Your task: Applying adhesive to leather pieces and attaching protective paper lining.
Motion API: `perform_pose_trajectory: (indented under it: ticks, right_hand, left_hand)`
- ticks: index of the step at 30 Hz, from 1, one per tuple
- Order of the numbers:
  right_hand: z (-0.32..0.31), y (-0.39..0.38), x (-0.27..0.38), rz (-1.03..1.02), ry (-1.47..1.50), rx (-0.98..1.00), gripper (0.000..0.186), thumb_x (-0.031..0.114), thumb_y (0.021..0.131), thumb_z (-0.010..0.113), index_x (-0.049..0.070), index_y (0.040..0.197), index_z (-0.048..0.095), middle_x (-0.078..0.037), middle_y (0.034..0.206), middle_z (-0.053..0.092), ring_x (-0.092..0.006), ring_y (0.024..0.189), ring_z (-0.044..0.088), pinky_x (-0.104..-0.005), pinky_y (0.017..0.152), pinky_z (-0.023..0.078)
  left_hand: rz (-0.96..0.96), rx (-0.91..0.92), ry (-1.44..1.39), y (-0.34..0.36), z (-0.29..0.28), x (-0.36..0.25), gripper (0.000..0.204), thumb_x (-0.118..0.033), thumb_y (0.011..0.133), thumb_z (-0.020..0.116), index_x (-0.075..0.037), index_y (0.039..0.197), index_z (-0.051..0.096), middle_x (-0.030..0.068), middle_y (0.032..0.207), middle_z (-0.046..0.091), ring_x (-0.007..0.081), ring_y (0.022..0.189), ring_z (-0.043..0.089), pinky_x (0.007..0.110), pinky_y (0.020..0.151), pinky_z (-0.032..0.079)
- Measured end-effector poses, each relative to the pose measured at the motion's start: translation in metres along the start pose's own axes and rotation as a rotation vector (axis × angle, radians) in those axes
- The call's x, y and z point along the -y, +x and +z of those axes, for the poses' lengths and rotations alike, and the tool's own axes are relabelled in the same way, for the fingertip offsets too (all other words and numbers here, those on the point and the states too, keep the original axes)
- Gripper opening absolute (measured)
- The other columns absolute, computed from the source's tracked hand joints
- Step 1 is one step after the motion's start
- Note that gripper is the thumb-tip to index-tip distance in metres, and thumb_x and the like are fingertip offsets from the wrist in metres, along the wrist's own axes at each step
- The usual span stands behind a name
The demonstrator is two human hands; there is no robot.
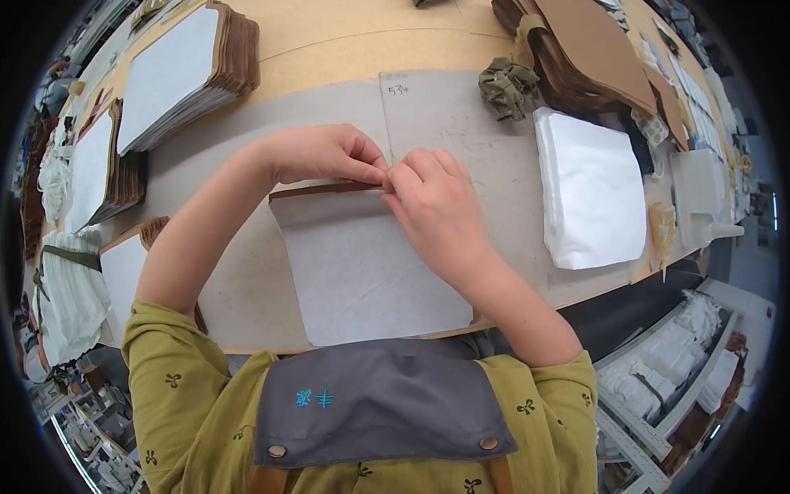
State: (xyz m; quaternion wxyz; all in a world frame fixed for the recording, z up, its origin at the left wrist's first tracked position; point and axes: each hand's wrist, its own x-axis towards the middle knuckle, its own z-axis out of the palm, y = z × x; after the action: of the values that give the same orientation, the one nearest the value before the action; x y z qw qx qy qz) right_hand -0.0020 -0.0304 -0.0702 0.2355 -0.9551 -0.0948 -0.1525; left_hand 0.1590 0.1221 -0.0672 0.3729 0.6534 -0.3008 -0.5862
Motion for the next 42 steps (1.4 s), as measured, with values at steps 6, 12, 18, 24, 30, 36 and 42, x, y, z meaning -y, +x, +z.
perform_pose_trajectory:
  ticks: [6, 12, 18, 24, 30, 36, 42]
  right_hand:
    - [0.005, -0.002, -0.002, -0.002, 0.003, 0.016, 0.017, 0.004, 0.077, 0.075, 0.007, 0.087, 0.062, -0.008, 0.089, 0.057, -0.0287, 0.087, 0.056, -0.0404, 0.078, 0.046]
    - [0.007, -0.001, -0.001, -0.05, -0.063, -0.011, 0.011, 0.004, 0.079, 0.071, 0.005, 0.084, 0.061, -0.008, 0.088, 0.056, -0.0275, 0.085, 0.055, -0.0396, 0.076, 0.046]
    - [0.011, -0.003, -0.003, -0.064, -0.154, 0.045, 0.006, 0.005, 0.081, 0.064, 0.004, 0.085, 0.06, -0.007, 0.086, 0.055, -0.0259, 0.084, 0.055, -0.0379, 0.074, 0.045]
    - [0.009, -0.005, -0.002, -0.061, -0.155, 0.042, 0.009, 0.008, 0.081, 0.066, 0.007, 0.086, 0.059, -0.005, 0.086, 0.054, -0.0238, 0.085, 0.055, -0.0375, 0.074, 0.043]
    - [-0.001, -0.01, -0.003, 0.042, -0.147, -0.054, 0.022, 0.01, 0.077, 0.075, 0.012, 0.095, 0.062, -0.002, 0.096, 0.058, -0.0231, 0.093, 0.058, -0.0387, 0.078, 0.044]
    - [0.004, -0.007, -0.001, -0.021, -0.134, -0.008, 0.024, 0.009, 0.077, 0.076, 0.011, 0.096, 0.063, -0.001, 0.097, 0.059, -0.023, 0.091, 0.058, -0.037, 0.078, 0.044]
    - [0.009, -0.006, -0.003, -0.051, -0.137, -0.022, 0.012, 0.008, 0.079, 0.071, 0.009, 0.087, 0.063, -0.002, 0.088, 0.056, -0.0222, 0.084, 0.056, -0.0358, 0.075, 0.045]
  left_hand:
    - [-0.005, -0.039, 0.09, 0.0, 0.005, -0.001, 0.026, -0.027, 0.094, 0.068, -0.002, 0.091, 0.073, -0.0015, 0.078, 0.065, 0.0064, 0.07, 0.053, 0.024, 0.064, 0.044]
    - [-0.038, -0.098, 0.176, -0.006, 0.007, -0.009, 0.024, -0.026, 0.094, 0.069, -0.002, 0.093, 0.074, -0.0012, 0.079, 0.066, 0.0069, 0.072, 0.055, 0.024, 0.066, 0.045]
    - [-0.028, -0.125, 0.155, -0.007, 0.011, -0.009, 0.024, -0.025, 0.093, 0.069, -0.002, 0.093, 0.074, -0.001, 0.078, 0.066, 0.007, 0.072, 0.054, 0.024, 0.066, 0.045]
    - [-0.093, -0.12, 0.135, -0.006, 0.01, -0.008, 0.023, -0.024, 0.093, 0.069, -0.002, 0.093, 0.074, -0.0012, 0.078, 0.065, 0.0055, 0.073, 0.054, 0.023, 0.066, 0.044]
    - [-0.085, -0.149, 0.005, -0.009, 0.009, -0.006, 0.02, -0.023, 0.093, 0.069, -0.004, 0.092, 0.074, -0.003, 0.078, 0.063, 0.0055, 0.074, 0.053, 0.022, 0.066, 0.043]
    - [-0.064, -0.113, -0.017, -0.005, 0.008, -0.001, 0.022, -0.025, 0.093, 0.071, -0.004, 0.092, 0.074, -0.0026, 0.079, 0.064, 0.0054, 0.074, 0.053, 0.023, 0.067, 0.044]
    - [-0.064, -0.094, 0.002, -0.006, 0.008, -0.003, 0.025, -0.027, 0.094, 0.071, -0.002, 0.092, 0.074, -0.0019, 0.08, 0.065, 0.0057, 0.075, 0.054, 0.023, 0.068, 0.044]
